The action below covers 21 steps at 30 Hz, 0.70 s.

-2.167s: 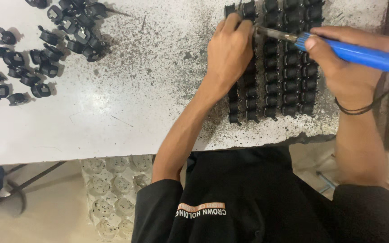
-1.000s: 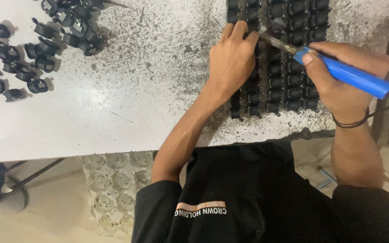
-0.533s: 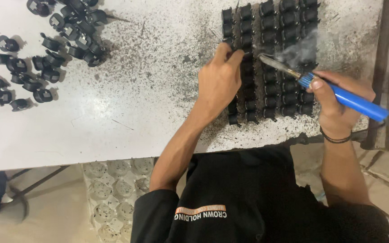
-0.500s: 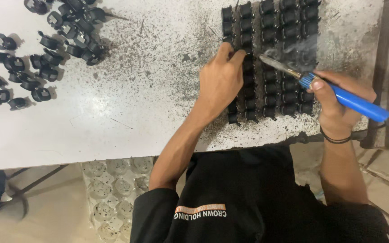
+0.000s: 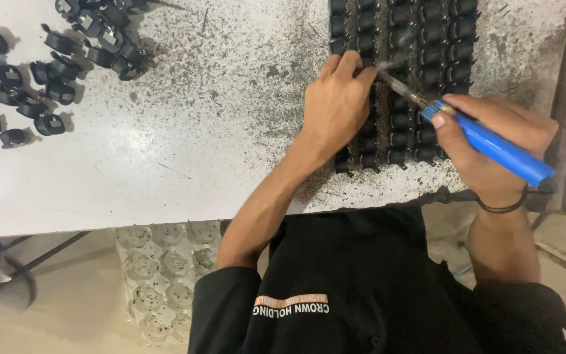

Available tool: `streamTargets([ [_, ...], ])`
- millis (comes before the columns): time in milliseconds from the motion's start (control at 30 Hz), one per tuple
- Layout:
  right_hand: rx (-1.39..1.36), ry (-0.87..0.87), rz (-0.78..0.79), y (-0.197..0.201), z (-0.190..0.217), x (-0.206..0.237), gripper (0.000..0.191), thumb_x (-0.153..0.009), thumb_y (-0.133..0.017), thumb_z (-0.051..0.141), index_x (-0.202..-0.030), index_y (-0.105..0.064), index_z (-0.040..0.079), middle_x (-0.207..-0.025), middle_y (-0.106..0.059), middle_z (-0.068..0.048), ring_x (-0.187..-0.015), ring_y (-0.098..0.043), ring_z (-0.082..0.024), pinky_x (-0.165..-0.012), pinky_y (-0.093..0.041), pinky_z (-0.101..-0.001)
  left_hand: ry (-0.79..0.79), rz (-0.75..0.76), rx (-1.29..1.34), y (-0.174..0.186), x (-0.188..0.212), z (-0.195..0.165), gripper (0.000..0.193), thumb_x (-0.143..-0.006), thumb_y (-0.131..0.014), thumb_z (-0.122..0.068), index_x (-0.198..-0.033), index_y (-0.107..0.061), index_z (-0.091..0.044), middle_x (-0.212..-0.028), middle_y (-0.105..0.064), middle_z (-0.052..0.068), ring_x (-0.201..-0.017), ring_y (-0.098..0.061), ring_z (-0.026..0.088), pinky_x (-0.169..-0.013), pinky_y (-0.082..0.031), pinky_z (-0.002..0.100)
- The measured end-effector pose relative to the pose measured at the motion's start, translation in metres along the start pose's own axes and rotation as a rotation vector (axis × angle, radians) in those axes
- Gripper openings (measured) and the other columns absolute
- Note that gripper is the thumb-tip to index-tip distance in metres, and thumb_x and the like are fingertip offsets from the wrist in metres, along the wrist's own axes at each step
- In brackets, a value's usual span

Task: The person arranges small black components with wire leads into a slotted rack on the workbench, then uses a soldering iron to solder the wire terminals on each component, working through the rack one component at a time.

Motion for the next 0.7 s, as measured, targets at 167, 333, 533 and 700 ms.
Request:
streamTargets([
  [167,0.086,0.011,0.035,0.000,0.011,-0.012,0.020,-0.097,-0.081,0.005,-0.108,-0.076,-0.011,-0.083,-0.072,-0.018,-0.069,-0.071,-0.024,-0.057,-0.052,-0.0274,-0.008,-0.062,0.027,0.004,-0.003,-0.004,0.022,-0.080,-0.068,0.001,-0.101,-0.071,-0.005,-0.099,-0.060,0.010,-0.092,-0.064,0.029,-0.065,-0.060,0.041],
  [333,-0.234,-0.175,-0.111,0.018,-0.025,0.008,0.023,-0.109,-0.078,0.017,-0.115,-0.074,-0.005,-0.092,-0.073,-0.015,-0.077,-0.073,-0.018,-0.067,-0.057,-0.0211,0.049,-0.194,0.078,0.035,0.005,0.005,0.009,-0.093,-0.072,-0.001,-0.102,-0.067,0.000,-0.101,-0.059,0.012,-0.083,-0.067,0.027,-0.067,-0.059,0.040],
  [533,-0.280,-0.243,-0.213,0.010,-0.057,0.061,0.029,-0.105,-0.079,0.019,-0.116,-0.074,-0.007,-0.089,-0.072,-0.016,-0.077,-0.071,-0.019,-0.069,-0.051,-0.0220,0.077,-0.024,0.063,0.026,0.019,0.004,0.017,-0.087,-0.073,-0.004,-0.104,-0.074,-0.006,-0.099,-0.060,0.011,-0.077,-0.067,0.028,-0.063,-0.057,0.042],
  [700,-0.262,-0.223,-0.198,0.009,-0.056,0.069,0.027,-0.106,-0.079,0.019,-0.115,-0.075,-0.006,-0.090,-0.072,-0.014,-0.078,-0.071,-0.017,-0.071,-0.052,-0.0221,0.024,-0.052,0.037,0.024,0.021,-0.006,0.019,-0.084,-0.072,-0.005,-0.103,-0.075,-0.008,-0.099,-0.061,0.006,-0.090,-0.066,0.026,-0.067,-0.058,0.040],
])
Point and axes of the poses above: each hand's wrist, its own x-axis away from the middle knuckle, its own y-axis out of the back of the hand, z = x × y, the point moved 10 cm from there along -x, towards the middle knuckle
